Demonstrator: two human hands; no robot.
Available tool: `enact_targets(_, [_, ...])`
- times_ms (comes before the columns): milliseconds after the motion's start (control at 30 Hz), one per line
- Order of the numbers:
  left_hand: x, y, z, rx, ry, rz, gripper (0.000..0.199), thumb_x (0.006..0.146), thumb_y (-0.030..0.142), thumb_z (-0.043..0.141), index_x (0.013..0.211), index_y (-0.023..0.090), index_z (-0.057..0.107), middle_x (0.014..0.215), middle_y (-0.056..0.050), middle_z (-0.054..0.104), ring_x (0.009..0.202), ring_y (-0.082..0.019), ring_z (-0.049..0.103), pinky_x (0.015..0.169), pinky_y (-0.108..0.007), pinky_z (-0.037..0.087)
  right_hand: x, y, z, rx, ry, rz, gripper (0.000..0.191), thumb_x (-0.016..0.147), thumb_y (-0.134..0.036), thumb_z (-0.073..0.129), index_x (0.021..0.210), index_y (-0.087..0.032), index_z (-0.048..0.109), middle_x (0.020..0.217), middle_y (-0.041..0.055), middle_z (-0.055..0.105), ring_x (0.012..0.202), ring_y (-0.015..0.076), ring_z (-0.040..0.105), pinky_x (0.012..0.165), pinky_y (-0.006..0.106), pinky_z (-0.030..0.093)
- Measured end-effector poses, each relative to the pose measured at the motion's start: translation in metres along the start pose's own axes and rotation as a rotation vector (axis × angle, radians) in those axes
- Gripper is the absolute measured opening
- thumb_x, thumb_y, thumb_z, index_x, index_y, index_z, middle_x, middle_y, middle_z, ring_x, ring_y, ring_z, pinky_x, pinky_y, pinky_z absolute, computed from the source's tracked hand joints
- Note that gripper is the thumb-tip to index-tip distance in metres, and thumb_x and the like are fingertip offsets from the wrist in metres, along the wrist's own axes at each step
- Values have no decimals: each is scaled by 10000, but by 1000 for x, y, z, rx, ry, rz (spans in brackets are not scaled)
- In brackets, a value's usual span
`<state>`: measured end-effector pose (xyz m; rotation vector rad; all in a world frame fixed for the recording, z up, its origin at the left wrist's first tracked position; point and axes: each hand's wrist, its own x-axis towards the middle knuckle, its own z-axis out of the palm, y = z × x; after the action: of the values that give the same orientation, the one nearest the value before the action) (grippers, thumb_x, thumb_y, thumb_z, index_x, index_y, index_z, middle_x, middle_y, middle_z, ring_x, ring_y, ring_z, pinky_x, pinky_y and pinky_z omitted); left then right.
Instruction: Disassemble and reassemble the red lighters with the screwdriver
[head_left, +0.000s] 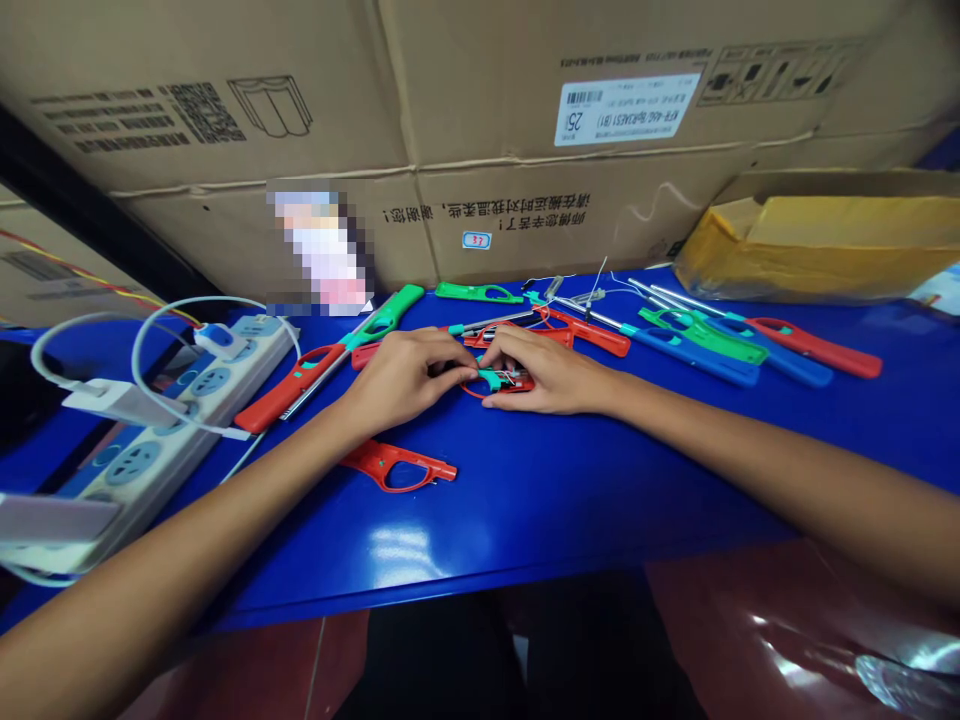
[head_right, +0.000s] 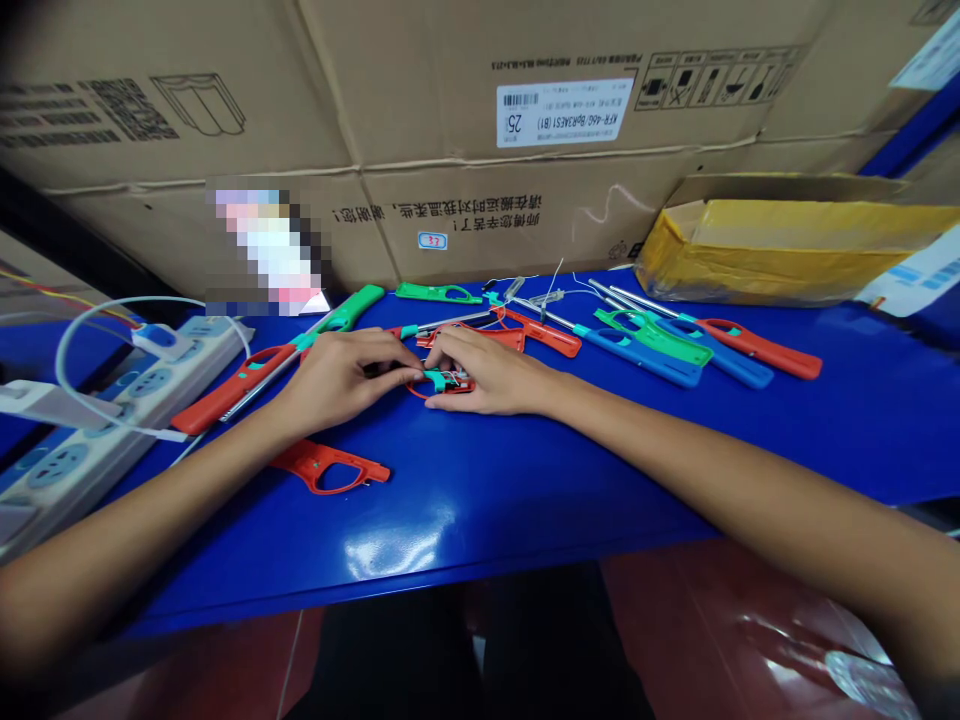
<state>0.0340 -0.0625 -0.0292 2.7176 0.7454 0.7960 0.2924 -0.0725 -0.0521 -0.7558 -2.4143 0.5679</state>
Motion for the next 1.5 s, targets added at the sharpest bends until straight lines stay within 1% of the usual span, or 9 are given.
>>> enact_targets(100, [1, -1, -1, 1, -22, -4, 121, 1035, 274, 698, 1019, 207, 797, 968, -34, 809, 900, -201, 737, 887, -345, 548, 0, 0, 1, 18, 1, 8, 360, 949, -485, 771, 1129, -229, 593, 1036, 42, 628, 911, 212, 578, 784, 355, 461])
enact_targets(333, [2, 2, -4, 12, -60, -7, 165, 1046, 275, 659, 1006, 201, 801, 954, -50, 796, 907, -213, 738, 897, -370, 551, 0, 1, 2, 49, -2, 19, 390, 953, -488, 773, 1176, -224, 593, 1061, 48, 628, 948, 212, 604, 829, 363, 503])
enact_targets(533, [2, 4, -7, 56, -104, 29, 208, 1050, 208, 596, 1034, 195, 803, 1003, -70, 804, 936, -216, 754, 884, -363, 576, 0, -1, 1, 69, -10, 52, 411, 942, -508, 773, 1182, -225, 595, 1095, 58, 632, 962, 216, 616, 849, 375, 518])
enact_targets(733, [1, 3, -3, 91, -68, 32, 171, 1046, 199, 608, 1033, 183, 777, 975, -61, 790, 909, -206, 741, 854, -339, 571, 0, 1, 1, 74, -8, 60, 430, 932, -518, 778, 1188, -229, 588, 1083, 55, 633, 957, 216, 618, 855, 376, 519])
enact_targets(1000, [2, 2, -3, 78, -87, 38, 161, 1051, 213, 618, 1032, 172, 773, 969, -67, 774, 894, -205, 726, 826, -329, 548, 1, 2, 2, 70, 4, 52, 432, 925, -495, 794, 1191, -227, 585, 1075, 52, 632, 950, 214, 623, 854, 376, 523])
enact_targets(1200, [3, 2, 0, 112, -83, 87, 175, 1059, 183, 588, 1014, 175, 756, 966, -66, 752, 922, -215, 710, 854, -346, 552, 1, 2, 2, 77, -5, 50, 434, 933, -512, 787, 1196, -239, 574, 1094, 56, 630, 966, 223, 625, 867, 390, 530])
enact_targets(1333, [3, 6, 1, 203, -90, 135, 242, 1067, 149, 528, 993, 168, 758, 929, -70, 736, 899, -215, 706, 846, -349, 565, 1, 2, 2, 71, -17, 44, 426, 944, -517, 780, 1182, -233, 571, 1105, 62, 630, 977, 223, 620, 860, 386, 526])
enact_targets(1433, [2, 14, -1, 330, -152, 165, 310, 1078, 151, 482, 943, 170, 760, 903, -74, 721, 876, -215, 698, 827, -347, 569, 0, 3, 2, 61, -18, 39, 425, 947, -514, 777, 1190, -237, 566, 1111, 62, 632, 974, 224, 617, 850, 388, 525])
enact_targets(1500, [2, 19, -4, 415, -195, 175, 319, 1077, 148, 475, 931, 165, 759, 911, -79, 719, 872, -220, 691, 834, -355, 569, 1, 3, 2, 58, -9, 45, 440, 939, -517, 784, 1202, -241, 564, 1110, 59, 636, 973, 227, 618, 851, 393, 526])
